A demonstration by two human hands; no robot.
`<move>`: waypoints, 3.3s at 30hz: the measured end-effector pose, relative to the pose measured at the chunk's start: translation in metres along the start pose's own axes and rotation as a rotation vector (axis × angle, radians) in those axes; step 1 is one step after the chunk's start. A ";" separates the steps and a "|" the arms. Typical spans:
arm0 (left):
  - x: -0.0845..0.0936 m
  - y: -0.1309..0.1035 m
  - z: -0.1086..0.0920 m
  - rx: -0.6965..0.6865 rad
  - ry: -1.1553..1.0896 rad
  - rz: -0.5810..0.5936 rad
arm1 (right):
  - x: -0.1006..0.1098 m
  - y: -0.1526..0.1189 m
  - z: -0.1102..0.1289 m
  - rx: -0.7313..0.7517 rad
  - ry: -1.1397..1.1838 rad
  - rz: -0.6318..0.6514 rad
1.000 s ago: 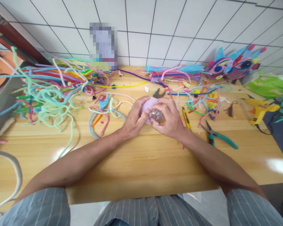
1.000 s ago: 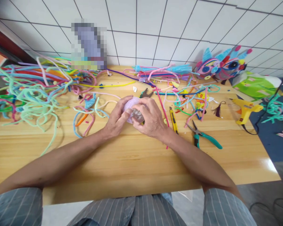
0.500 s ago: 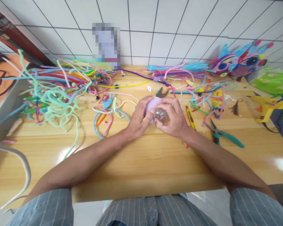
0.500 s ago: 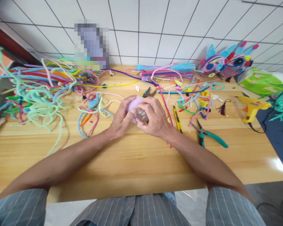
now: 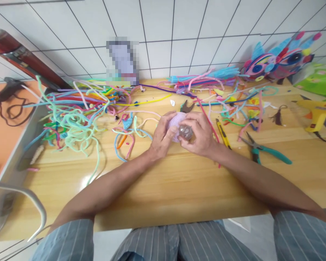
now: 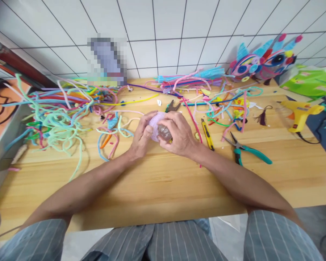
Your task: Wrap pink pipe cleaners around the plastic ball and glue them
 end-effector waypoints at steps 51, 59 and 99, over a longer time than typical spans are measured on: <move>0.000 0.011 0.018 0.112 0.005 -0.046 | -0.003 -0.001 -0.005 -0.005 -0.030 -0.064; 0.000 0.012 0.010 0.124 -0.154 0.014 | -0.002 0.000 -0.004 -0.012 -0.042 -0.080; -0.006 0.013 0.002 0.150 -0.188 -0.030 | 0.011 -0.003 -0.010 -0.006 -0.158 -0.012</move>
Point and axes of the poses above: each hand's wrist, its own y-axis towards the middle knuckle, its own x-axis out of the back of the hand, z = x × y, the point moved 8 cm from there along y, towards the middle knuckle, and after that the axes turned 1 degree about y, right-handed, at the moved point
